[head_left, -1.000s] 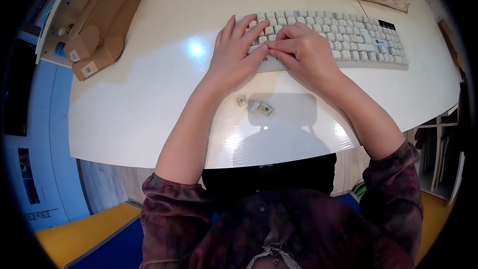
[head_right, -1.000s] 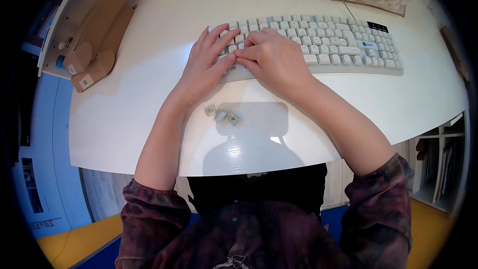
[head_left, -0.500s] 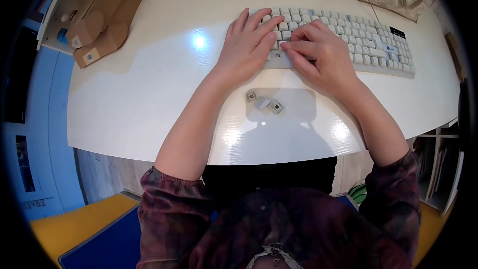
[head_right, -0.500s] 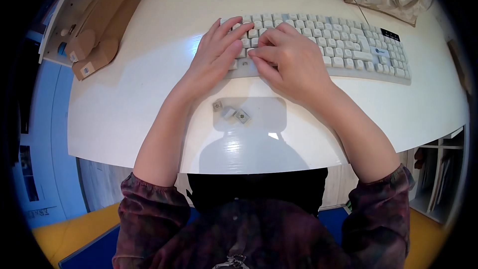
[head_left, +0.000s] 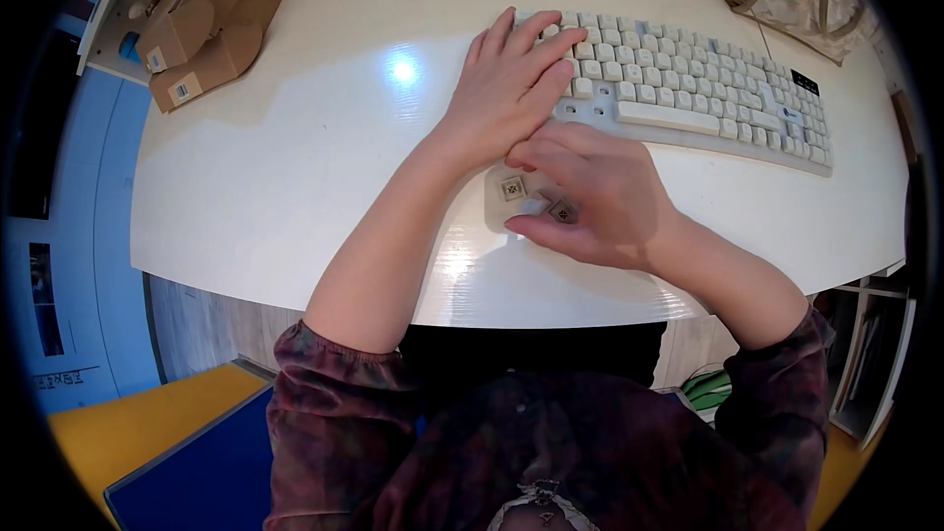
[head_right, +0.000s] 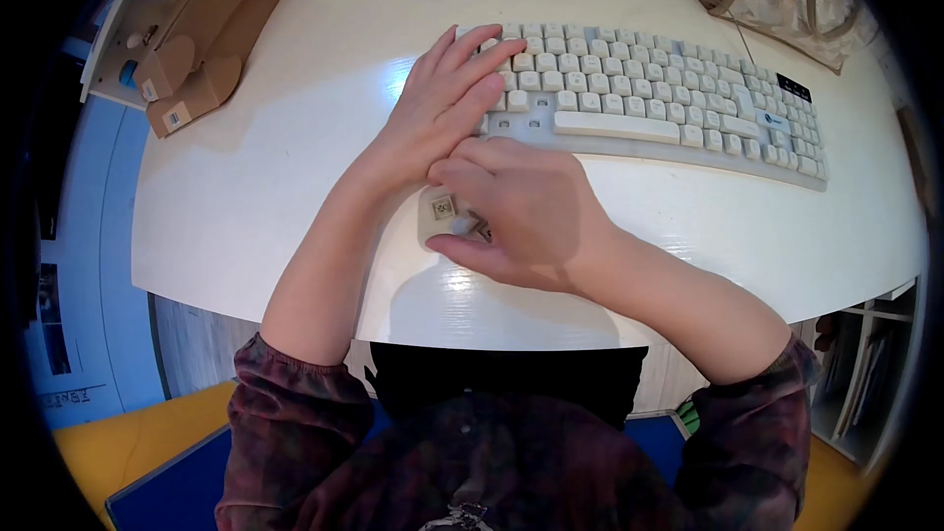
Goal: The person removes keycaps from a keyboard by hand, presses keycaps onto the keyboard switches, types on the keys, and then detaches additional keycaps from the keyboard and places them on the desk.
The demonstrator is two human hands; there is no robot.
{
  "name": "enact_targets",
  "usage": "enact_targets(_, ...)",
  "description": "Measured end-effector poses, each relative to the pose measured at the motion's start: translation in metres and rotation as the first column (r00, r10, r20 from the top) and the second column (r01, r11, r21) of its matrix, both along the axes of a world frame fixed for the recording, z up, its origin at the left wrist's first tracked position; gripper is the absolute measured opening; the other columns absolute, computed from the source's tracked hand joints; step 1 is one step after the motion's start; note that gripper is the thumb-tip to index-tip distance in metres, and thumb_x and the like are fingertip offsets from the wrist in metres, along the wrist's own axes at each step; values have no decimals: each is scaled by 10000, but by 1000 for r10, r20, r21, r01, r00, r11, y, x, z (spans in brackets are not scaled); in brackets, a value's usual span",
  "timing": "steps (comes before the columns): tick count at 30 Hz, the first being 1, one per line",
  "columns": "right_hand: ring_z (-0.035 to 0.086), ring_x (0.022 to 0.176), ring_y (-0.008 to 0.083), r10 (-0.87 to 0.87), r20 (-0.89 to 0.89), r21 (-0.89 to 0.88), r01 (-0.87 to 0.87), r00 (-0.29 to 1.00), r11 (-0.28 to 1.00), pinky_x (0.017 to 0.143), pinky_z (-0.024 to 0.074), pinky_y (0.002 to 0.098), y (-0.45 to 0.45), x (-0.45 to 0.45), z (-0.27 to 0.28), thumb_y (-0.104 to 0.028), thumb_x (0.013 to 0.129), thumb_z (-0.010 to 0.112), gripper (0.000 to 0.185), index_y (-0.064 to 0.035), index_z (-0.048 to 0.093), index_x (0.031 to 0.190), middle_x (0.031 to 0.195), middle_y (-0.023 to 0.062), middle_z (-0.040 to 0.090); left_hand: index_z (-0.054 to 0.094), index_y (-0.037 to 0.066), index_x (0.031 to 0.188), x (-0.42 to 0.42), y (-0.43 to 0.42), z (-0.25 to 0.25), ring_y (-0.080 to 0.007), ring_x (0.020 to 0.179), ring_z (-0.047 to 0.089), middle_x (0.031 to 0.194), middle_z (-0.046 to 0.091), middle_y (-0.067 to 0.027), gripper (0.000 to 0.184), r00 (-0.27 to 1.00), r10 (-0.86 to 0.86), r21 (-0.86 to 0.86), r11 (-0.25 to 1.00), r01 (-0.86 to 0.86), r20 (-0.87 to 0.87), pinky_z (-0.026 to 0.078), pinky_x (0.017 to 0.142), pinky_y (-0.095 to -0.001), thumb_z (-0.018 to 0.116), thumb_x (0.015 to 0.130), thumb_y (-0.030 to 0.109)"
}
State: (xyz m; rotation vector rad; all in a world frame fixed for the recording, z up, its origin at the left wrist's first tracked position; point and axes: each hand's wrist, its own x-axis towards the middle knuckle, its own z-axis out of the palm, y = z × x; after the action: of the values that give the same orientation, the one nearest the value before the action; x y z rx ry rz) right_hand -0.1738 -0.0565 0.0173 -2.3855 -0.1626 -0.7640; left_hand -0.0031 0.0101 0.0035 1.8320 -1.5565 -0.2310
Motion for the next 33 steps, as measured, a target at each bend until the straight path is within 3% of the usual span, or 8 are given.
enact_targets(6,625,895,241,-50,-96,-130,38,994,991,742,527,362,10,1,-5,-172,762,776,204,-70,694,918,932,40,632,511,201,1473,-3,-2,4,-415,1502,176,1596,363,-88,508,999,31,25,999,-31,-9,170,1226,-499,393,1043,443)
enact_targets(12,635,888,231,23,81,-93,-16,996,996,731,516,346,-5,4,1,-153,836,744,175,-69,720,988,923,55,670,538,176,1439,-5,-2,5,-422,1492,206,1567,396,-92,472,998,41,2,999,-41,-37,184,1217,-486,409,1047,405)
enact_targets(15,642,845,178,60,-70,439,-23,996,898,730,508,302,-17,-2,8,-145,885,732,190,-50,721,1049,949,55,707,551,160,1418,-5,-1,3,-427,1486,220,1555,410,-97,446,998,30,-44,999,-32,-50,193,1211,-483,443,1042,373)
enact_targets(18,626,797,120,65,-167,790,94,984,606,735,503,252,-35,-2,28,-136,912,725,214,-23,713,1093,964,48,723,567,143,1393,-6,-3,0,-427,1474,249,1523,448,-113,415,995,94,-122,988,-91,16,219,1200,-490,503,1019,314)
enact_targets(22,611,797,77,-9,-180,856,161,984,491,735,501,225,-52,-4,30,-148,923,722,227,-5,722,1100,954,42,734,606,113,1333,-14,-2,18,-352,1360,449,1376,578,-119,381,995,82,-317,944,-96,-56,355,1126,-451,609,964,209)
enact_targets(25,596,771,66,-80,-205,823,216,975,525,715,495,212,-60,-5,30,-184,925,730,243,-3,738,1087,933,47,735,656,77,1280,-16,3,34,-202,1223,564,1269,639,-83,372,927,-124,-288,957,18,-354,428,1058,-352,677,909,101)
enact_targets(28,588,764,66,-64,-182,817,187,981,546,701,492,213,-63,-6,29,-187,930,725,247,-1,742,1092,918,30,721,698,39,1183,-24,3,32,-148,1040,625,1091,693,-39,307,927,-171,-334,941,53,-334,479,961,-304,728,878,59)
enact_targets(33,577,764,55,-18,-120,841,111,993,529,694,477,202,-67,-6,21,-174,929,719,256,-13,740,1128,886,-7,688,711,26,1124,-27,0,32,-132,978,638,1059,698,-25,242,905,-120,-321,947,-19,-408,501,911,-277,734,883,21)
